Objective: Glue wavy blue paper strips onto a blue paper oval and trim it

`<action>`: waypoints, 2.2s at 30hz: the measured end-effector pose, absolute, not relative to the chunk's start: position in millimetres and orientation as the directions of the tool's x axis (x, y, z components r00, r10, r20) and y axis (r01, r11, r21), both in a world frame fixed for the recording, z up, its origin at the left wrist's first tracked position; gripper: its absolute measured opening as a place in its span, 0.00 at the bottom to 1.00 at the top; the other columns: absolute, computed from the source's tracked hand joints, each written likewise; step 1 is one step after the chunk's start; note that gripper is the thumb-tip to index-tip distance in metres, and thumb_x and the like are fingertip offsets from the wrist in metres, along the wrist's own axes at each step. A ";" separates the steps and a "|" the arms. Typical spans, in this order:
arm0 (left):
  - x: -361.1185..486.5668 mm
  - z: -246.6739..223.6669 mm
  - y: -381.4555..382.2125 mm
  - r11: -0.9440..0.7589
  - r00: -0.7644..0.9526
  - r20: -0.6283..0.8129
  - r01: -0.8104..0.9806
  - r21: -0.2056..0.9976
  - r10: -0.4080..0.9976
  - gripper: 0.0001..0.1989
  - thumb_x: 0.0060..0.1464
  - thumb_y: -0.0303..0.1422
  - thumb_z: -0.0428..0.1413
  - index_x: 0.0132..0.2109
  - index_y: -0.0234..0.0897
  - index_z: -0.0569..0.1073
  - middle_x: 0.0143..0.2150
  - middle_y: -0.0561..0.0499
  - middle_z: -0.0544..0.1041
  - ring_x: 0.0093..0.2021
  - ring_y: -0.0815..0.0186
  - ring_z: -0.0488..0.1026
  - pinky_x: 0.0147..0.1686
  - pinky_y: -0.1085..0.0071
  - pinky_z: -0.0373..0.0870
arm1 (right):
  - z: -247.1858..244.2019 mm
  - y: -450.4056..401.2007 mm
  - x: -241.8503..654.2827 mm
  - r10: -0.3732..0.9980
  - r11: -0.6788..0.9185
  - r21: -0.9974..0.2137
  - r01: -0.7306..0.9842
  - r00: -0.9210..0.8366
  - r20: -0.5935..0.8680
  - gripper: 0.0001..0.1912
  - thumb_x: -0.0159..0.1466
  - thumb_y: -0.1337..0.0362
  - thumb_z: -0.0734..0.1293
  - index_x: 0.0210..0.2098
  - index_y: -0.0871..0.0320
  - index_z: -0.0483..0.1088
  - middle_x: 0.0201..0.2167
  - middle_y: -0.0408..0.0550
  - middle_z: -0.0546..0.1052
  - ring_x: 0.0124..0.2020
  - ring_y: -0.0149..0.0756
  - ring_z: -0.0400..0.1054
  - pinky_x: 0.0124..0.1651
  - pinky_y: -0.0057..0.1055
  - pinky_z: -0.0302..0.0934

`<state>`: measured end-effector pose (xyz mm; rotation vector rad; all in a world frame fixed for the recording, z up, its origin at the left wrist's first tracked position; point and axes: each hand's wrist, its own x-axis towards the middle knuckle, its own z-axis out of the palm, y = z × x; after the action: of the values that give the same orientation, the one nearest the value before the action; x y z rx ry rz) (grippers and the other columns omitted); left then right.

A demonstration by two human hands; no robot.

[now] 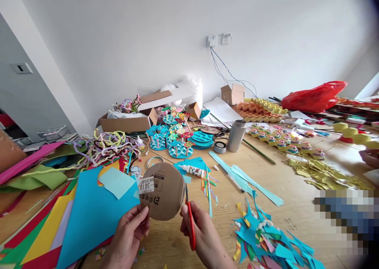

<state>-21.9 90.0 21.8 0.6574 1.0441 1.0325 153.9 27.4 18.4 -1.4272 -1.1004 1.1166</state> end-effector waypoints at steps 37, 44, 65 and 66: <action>-23.4 22.2 90.0 0.397 0.190 -0.354 -0.287 0.872 0.916 0.21 0.30 0.42 0.71 0.29 0.33 0.75 0.19 0.56 0.69 0.20 0.74 0.61 0.17 0.77 0.59 | 23.3 30.7 159.4 0.980 -0.103 -0.995 0.011 0.171 -0.100 0.28 0.61 0.37 0.56 0.27 0.57 0.60 0.19 0.40 0.64 0.21 0.27 0.60 0.23 0.24 0.53; -24.4 21.2 91.7 0.394 0.191 -0.351 -0.292 0.871 0.917 0.20 0.30 0.41 0.71 0.29 0.33 0.75 0.19 0.56 0.69 0.20 0.74 0.62 0.17 0.77 0.59 | 28.5 30.3 161.4 0.985 -0.092 -0.996 0.002 0.150 -0.091 0.28 0.60 0.37 0.58 0.26 0.58 0.60 0.18 0.39 0.63 0.21 0.27 0.60 0.23 0.24 0.53; -27.1 19.1 92.9 0.385 0.213 -0.335 -0.276 0.881 0.918 0.18 0.34 0.41 0.70 0.28 0.34 0.74 0.18 0.56 0.68 0.19 0.74 0.61 0.17 0.78 0.58 | 21.9 32.5 162.9 0.975 -0.129 -0.992 0.003 0.183 -0.126 0.29 0.59 0.36 0.59 0.26 0.57 0.60 0.14 0.36 0.61 0.16 0.25 0.55 0.19 0.22 0.48; -27.1 19.6 92.6 0.385 0.214 -0.334 -0.274 0.881 0.918 0.18 0.34 0.41 0.69 0.28 0.33 0.74 0.18 0.56 0.68 0.19 0.74 0.61 0.17 0.78 0.58 | 20.9 32.7 163.0 0.974 -0.133 -0.991 0.006 0.188 -0.130 0.29 0.58 0.36 0.59 0.26 0.57 0.60 0.14 0.36 0.61 0.16 0.25 0.56 0.19 0.22 0.49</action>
<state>-27.1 92.6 19.6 0.7851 1.0209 0.9573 163.0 32.7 20.9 -1.4018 -1.0162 1.1536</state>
